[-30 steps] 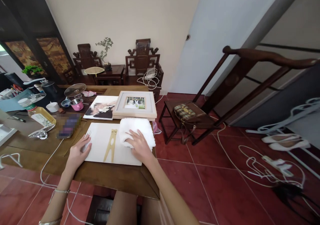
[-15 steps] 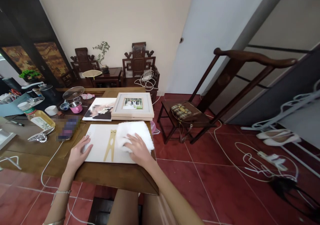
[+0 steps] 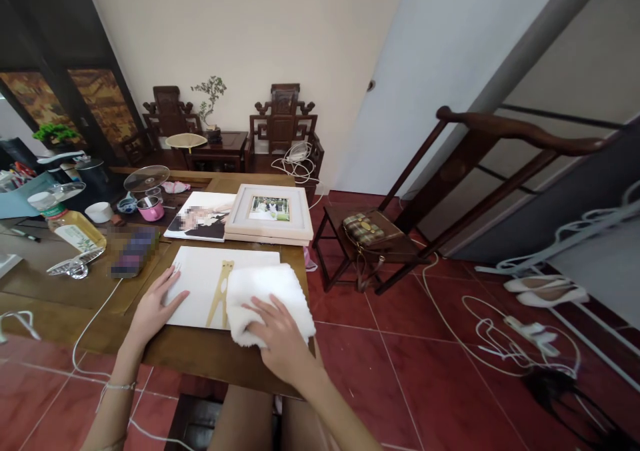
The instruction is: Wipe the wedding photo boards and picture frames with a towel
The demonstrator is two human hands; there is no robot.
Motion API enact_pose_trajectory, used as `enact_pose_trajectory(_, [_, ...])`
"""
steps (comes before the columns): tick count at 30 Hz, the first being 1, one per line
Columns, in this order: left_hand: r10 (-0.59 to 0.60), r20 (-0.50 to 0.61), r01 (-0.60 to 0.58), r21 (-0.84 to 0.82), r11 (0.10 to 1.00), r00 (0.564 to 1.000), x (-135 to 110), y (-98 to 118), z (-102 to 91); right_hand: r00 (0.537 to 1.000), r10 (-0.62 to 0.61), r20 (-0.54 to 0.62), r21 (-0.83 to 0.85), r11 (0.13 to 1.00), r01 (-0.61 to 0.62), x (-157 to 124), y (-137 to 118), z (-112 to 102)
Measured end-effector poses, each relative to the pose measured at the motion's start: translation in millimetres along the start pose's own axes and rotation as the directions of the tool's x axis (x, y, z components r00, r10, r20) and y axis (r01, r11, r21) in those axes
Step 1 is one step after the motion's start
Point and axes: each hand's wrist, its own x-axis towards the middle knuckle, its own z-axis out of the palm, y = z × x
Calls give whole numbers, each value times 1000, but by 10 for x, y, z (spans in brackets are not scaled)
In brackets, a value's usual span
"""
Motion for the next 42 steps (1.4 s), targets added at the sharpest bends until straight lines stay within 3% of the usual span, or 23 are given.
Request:
enact_pose_trajectory(4, [14,-13,-14,3,1000,1000,-5,30,-16,999,23,-40,7,1000,-23,382,423,51])
enact_pose_trajectory(7, [20,-40,-21,-9,1000,999,-16,62,-22,996,73,-52,11,997,-73,613,589,89])
enact_pose_trajectory(10, [13,-65,-15,-27,1000,998,-28,104,-25,994,90,-53,17,996,-89,620,506,118])
enact_pose_trajectory(16, [-21,-57,21,0,1000,998,-40,148,-40,993,41,-111,33,999,-37,202,8,148])
enact_pose_trajectory(19, [-41,-35,41,13,999,999,-47,137,-44,993,32,-111,96,995,-22,98,-87,102])
enact_pose_trajectory(24, [-27,-49,27,-5,1000,998,-59,139,-35,997,81,-6,176,981,-78,337,177,-2])
enact_pose_trajectory(30, [1,-64,-2,-15,1000,998,-57,130,-37,991,132,22,102,986,-134,685,528,-20])
enact_pose_trajectory(33, [1,-54,-1,3,1000,999,-58,106,-40,997,73,2,92,993,-73,571,461,-68])
enact_pose_trajectory(40, [22,-14,-22,39,999,1000,-29,24,-12,986,-166,-28,27,986,167,-94,59,-152])
enact_pose_trajectory(42, [57,34,-59,47,997,998,-13,7,-15,988,-151,-38,35,988,152,-126,47,-152])
